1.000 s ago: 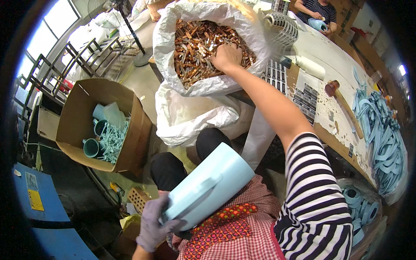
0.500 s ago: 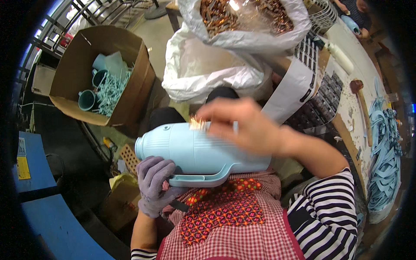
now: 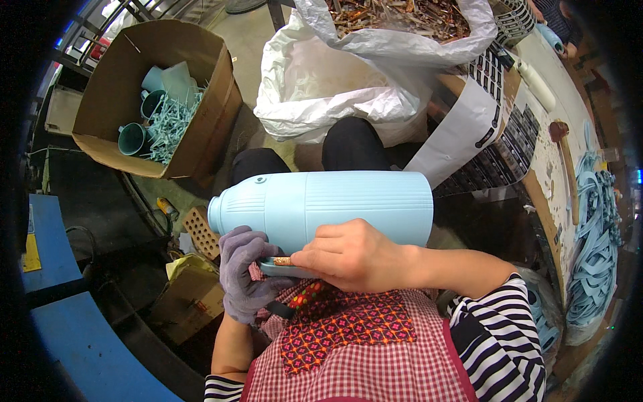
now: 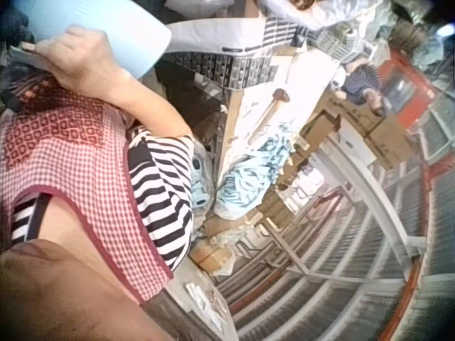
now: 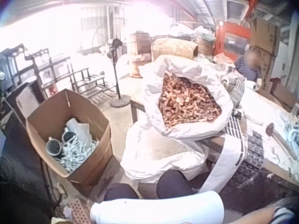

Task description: The person assembles light blue kettles by inserting a small wooden stick into the spout, attaching a handle, and applying a label to the body. The person places finished kettles into a cardboard box and repeats the process with multiple units.

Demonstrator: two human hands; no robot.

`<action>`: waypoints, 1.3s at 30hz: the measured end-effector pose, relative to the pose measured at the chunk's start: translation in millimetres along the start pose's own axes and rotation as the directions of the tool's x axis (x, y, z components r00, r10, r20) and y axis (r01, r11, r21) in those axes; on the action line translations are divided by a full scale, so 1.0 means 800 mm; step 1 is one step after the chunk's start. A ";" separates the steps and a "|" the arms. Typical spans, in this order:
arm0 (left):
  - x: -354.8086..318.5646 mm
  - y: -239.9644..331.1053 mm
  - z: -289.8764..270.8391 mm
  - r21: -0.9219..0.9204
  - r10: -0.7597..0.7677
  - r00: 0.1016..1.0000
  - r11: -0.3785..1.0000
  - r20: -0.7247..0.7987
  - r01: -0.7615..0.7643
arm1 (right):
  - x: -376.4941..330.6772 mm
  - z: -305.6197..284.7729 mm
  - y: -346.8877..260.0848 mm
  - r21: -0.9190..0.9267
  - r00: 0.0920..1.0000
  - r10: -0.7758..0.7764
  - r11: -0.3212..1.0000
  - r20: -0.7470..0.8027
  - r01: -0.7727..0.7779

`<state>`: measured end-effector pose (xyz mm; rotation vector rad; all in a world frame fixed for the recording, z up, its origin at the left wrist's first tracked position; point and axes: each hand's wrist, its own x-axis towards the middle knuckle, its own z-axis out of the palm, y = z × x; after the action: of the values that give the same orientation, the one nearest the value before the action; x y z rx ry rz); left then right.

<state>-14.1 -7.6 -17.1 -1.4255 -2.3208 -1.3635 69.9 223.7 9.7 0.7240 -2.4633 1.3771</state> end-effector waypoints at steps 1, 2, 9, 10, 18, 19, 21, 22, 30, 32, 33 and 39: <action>0.000 0.001 0.000 -0.002 -0.012 1.000 1.000 0.002 0.012 | 0.000 -0.001 0.000 0.019 1.000 0.003 1.000 0.001 -0.003; 0.000 0.001 0.000 -0.004 -0.021 1.000 1.000 0.006 0.021 | 0.001 -0.001 0.000 0.035 1.000 0.006 0.999 -0.002 -0.006; 0.006 0.006 -0.002 0.018 -0.074 0.996 0.997 0.050 0.073 | -0.007 0.001 -0.016 -0.048 0.996 0.085 0.995 -0.024 -0.086; 0.006 0.007 -0.002 0.016 -0.077 0.996 0.997 0.052 0.076 | -0.008 0.004 -0.017 -0.044 0.995 0.094 0.994 -0.041 -0.096; 0.021 0.018 -0.022 0.170 0.064 0.997 0.983 0.045 -0.070 | 0.010 -0.067 0.014 0.065 0.993 0.033 0.998 -0.110 -0.026; 0.030 0.028 -0.030 0.154 -0.080 0.997 0.985 0.025 0.075 | 0.028 -0.105 0.029 -0.094 0.972 0.011 0.995 -0.236 -0.034; 0.050 0.037 -0.039 0.093 -0.279 0.959 0.957 0.050 0.273 | 0.058 -0.171 0.092 -0.181 0.808 0.184 0.924 -0.560 -0.336; 0.062 0.035 -0.040 0.059 -0.337 0.937 0.941 0.088 0.333 | 0.080 -0.205 0.118 -0.283 0.761 0.183 0.854 -0.622 -0.437; 0.090 0.010 -0.008 -0.129 -0.416 0.846 0.869 0.333 0.478 | 0.144 -0.310 0.279 -0.372 0.475 0.577 0.295 -0.665 -0.880; 0.093 0.004 -0.006 -0.196 -0.425 0.837 0.839 0.345 0.507 | 0.128 -0.318 0.295 -0.323 0.527 0.534 0.432 -0.661 -0.842; 0.096 0.004 -0.007 -0.216 -0.447 0.814 0.811 0.371 0.544 | 0.120 -0.323 0.296 -0.265 0.534 0.541 0.497 -0.649 -0.826; 0.110 0.000 -0.012 -0.242 -0.516 0.720 0.708 0.464 0.663 | 0.114 -0.314 0.253 -0.487 0.692 0.280 0.540 -0.666 -0.687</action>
<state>-66.3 44.6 31.8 -1.0878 -3.0918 -1.9757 -123.5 496.4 33.7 -0.5494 -2.4794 0.4551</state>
